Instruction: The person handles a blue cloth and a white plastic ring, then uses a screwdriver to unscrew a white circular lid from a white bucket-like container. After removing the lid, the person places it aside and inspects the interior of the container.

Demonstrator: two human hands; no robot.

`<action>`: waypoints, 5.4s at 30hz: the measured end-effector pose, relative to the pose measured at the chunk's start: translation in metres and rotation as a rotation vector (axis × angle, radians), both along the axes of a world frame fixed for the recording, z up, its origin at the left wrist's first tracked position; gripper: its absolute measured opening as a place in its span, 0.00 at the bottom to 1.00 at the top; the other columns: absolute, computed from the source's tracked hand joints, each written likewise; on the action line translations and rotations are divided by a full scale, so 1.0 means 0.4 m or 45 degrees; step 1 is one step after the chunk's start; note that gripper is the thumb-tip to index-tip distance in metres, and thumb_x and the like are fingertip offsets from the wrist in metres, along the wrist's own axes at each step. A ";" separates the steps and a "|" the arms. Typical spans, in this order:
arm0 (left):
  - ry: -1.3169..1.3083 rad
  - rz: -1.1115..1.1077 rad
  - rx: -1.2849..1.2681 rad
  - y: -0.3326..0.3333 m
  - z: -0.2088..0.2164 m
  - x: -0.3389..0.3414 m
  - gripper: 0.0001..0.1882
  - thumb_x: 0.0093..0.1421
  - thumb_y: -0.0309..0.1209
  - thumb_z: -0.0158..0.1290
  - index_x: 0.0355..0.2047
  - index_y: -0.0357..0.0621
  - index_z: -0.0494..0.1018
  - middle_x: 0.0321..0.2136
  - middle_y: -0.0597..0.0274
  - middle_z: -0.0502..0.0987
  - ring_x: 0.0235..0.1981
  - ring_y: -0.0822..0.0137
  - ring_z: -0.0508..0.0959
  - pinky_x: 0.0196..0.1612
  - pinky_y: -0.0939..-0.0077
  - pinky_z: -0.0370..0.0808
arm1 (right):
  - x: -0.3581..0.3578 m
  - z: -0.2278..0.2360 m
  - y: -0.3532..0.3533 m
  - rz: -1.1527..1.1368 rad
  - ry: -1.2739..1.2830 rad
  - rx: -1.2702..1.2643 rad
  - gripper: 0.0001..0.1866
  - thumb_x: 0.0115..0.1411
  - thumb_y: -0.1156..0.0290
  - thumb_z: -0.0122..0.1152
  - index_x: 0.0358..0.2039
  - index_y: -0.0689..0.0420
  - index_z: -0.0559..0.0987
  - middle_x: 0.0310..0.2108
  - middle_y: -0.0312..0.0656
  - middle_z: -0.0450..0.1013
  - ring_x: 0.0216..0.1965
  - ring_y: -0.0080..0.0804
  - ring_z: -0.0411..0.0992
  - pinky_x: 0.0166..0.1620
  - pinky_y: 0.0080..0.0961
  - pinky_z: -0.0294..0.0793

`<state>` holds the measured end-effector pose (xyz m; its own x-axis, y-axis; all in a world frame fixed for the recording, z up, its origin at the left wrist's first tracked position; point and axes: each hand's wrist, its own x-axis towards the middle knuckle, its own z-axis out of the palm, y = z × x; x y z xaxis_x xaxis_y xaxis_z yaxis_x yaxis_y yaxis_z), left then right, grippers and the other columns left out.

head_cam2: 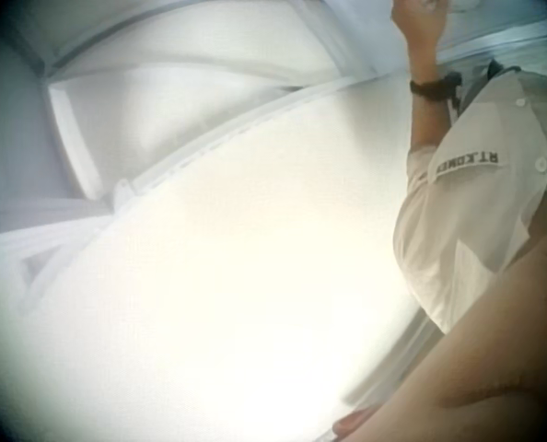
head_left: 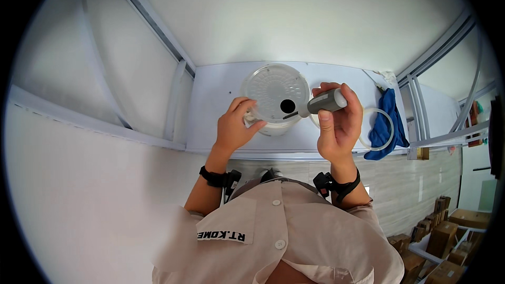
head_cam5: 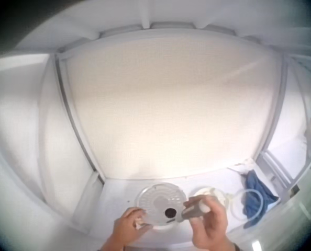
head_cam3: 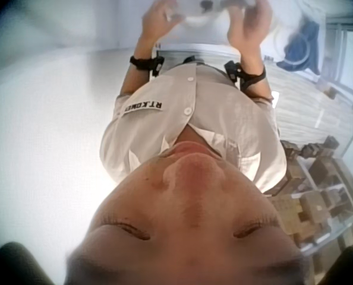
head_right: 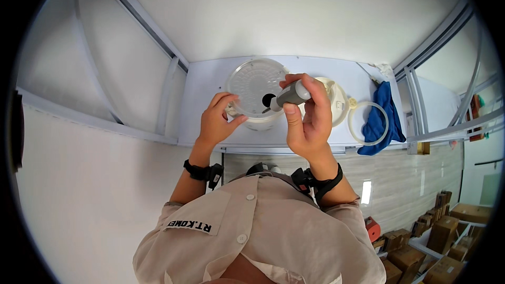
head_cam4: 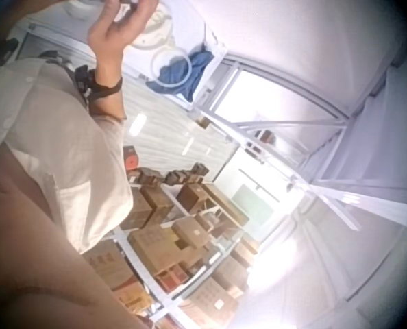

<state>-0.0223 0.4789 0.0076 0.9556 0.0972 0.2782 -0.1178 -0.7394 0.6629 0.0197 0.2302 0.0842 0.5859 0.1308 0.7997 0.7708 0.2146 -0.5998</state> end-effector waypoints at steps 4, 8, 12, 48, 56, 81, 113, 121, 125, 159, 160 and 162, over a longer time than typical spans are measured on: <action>-0.187 0.001 -0.028 -0.025 -0.034 0.008 0.35 0.48 0.38 0.77 0.56 0.47 0.78 0.52 0.64 0.79 0.36 0.62 0.82 0.39 0.69 0.81 | 0.000 -0.002 0.004 0.005 -0.014 0.003 0.29 0.73 0.76 0.59 0.72 0.59 0.63 0.59 0.58 0.71 0.54 0.44 0.76 0.56 0.39 0.77; -0.121 0.071 -0.067 -0.063 -0.017 -0.002 0.33 0.48 0.38 0.77 0.54 0.45 0.78 0.49 0.62 0.79 0.43 0.55 0.84 0.44 0.63 0.82 | -0.003 -0.003 -0.002 0.006 -0.010 -0.004 0.30 0.73 0.76 0.59 0.72 0.60 0.63 0.59 0.59 0.71 0.54 0.44 0.76 0.55 0.39 0.78; 0.076 0.153 -0.082 -0.092 0.015 -0.014 0.30 0.51 0.37 0.75 0.52 0.44 0.77 0.46 0.61 0.78 0.43 0.55 0.83 0.44 0.62 0.82 | -0.003 -0.003 -0.007 -0.002 0.001 0.000 0.30 0.72 0.76 0.59 0.72 0.60 0.63 0.58 0.58 0.71 0.54 0.44 0.76 0.55 0.39 0.77; 0.092 -0.313 -0.583 -0.062 -0.031 -0.048 0.23 0.55 0.22 0.71 0.52 0.40 0.81 0.45 0.60 0.84 0.21 0.80 0.72 0.28 0.82 0.72 | 0.026 -0.040 0.036 0.077 -0.019 -0.022 0.32 0.68 0.78 0.66 0.70 0.63 0.66 0.57 0.58 0.73 0.53 0.45 0.78 0.55 0.39 0.78; 0.062 -0.326 -0.473 -0.072 -0.023 -0.043 0.23 0.56 0.25 0.70 0.53 0.41 0.82 0.46 0.58 0.86 0.23 0.71 0.82 0.28 0.77 0.78 | 0.028 -0.044 0.039 0.036 -0.039 -0.066 0.30 0.66 0.78 0.67 0.68 0.64 0.69 0.55 0.58 0.75 0.51 0.45 0.79 0.54 0.38 0.78; -0.019 -0.349 -0.381 -0.062 -0.048 -0.037 0.20 0.55 0.28 0.72 0.49 0.42 0.83 0.46 0.61 0.86 0.21 0.73 0.80 0.27 0.79 0.76 | 0.053 -0.044 0.040 -0.153 -0.248 -0.141 0.35 0.54 0.74 0.81 0.62 0.61 0.76 0.49 0.53 0.78 0.47 0.45 0.81 0.46 0.34 0.82; 0.063 -0.352 -0.459 -0.059 -0.055 -0.032 0.19 0.57 0.32 0.72 0.49 0.41 0.83 0.46 0.58 0.86 0.25 0.69 0.84 0.30 0.77 0.80 | 0.038 0.023 0.061 0.001 -0.187 -0.384 0.32 0.58 0.77 0.74 0.63 0.59 0.75 0.50 0.50 0.78 0.48 0.49 0.78 0.48 0.37 0.80; 0.091 -0.390 -0.461 -0.055 -0.058 -0.014 0.19 0.57 0.33 0.72 0.48 0.43 0.84 0.45 0.59 0.86 0.26 0.67 0.85 0.29 0.76 0.80 | 0.031 0.013 0.081 -0.256 -0.316 -0.265 0.27 0.54 0.73 0.79 0.56 0.60 0.83 0.45 0.47 0.76 0.40 0.37 0.76 0.40 0.28 0.78; 0.157 -0.405 -0.422 -0.048 -0.037 -0.012 0.19 0.57 0.33 0.72 0.48 0.43 0.84 0.44 0.60 0.85 0.26 0.67 0.85 0.30 0.76 0.79 | 0.036 0.027 0.070 -0.018 -0.189 -0.338 0.25 0.57 0.76 0.75 0.57 0.61 0.82 0.47 0.49 0.78 0.39 0.38 0.76 0.42 0.30 0.79; -0.382 -0.323 -0.007 -0.054 -0.073 0.003 0.07 0.62 0.32 0.66 0.40 0.47 0.84 0.35 0.66 0.85 0.27 0.60 0.83 0.27 0.68 0.79 | 0.000 0.090 0.047 0.004 -0.065 -0.447 0.19 0.61 0.74 0.72 0.53 0.61 0.83 0.49 0.52 0.78 0.46 0.42 0.79 0.48 0.35 0.79; -0.377 -0.304 -0.029 -0.058 -0.075 0.003 0.07 0.62 0.32 0.66 0.40 0.47 0.84 0.35 0.66 0.85 0.27 0.60 0.83 0.27 0.69 0.78 | 0.000 0.093 0.040 0.085 -0.033 -0.517 0.19 0.63 0.74 0.71 0.55 0.63 0.82 0.52 0.55 0.79 0.50 0.45 0.80 0.52 0.37 0.80; -0.370 -0.284 -0.045 -0.066 -0.070 0.002 0.07 0.62 0.33 0.66 0.39 0.47 0.84 0.35 0.66 0.85 0.27 0.60 0.83 0.27 0.69 0.79 | 0.002 0.085 0.045 0.162 -0.065 -0.468 0.20 0.64 0.76 0.66 0.57 0.64 0.80 0.56 0.57 0.78 0.50 0.46 0.80 0.52 0.38 0.80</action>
<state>-0.0217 0.4526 -0.0204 0.8359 -0.0899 0.5415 -0.4607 -0.6514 0.6029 0.0204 0.2481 0.1182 0.5069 0.4834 0.7138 0.7829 0.0883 -0.6158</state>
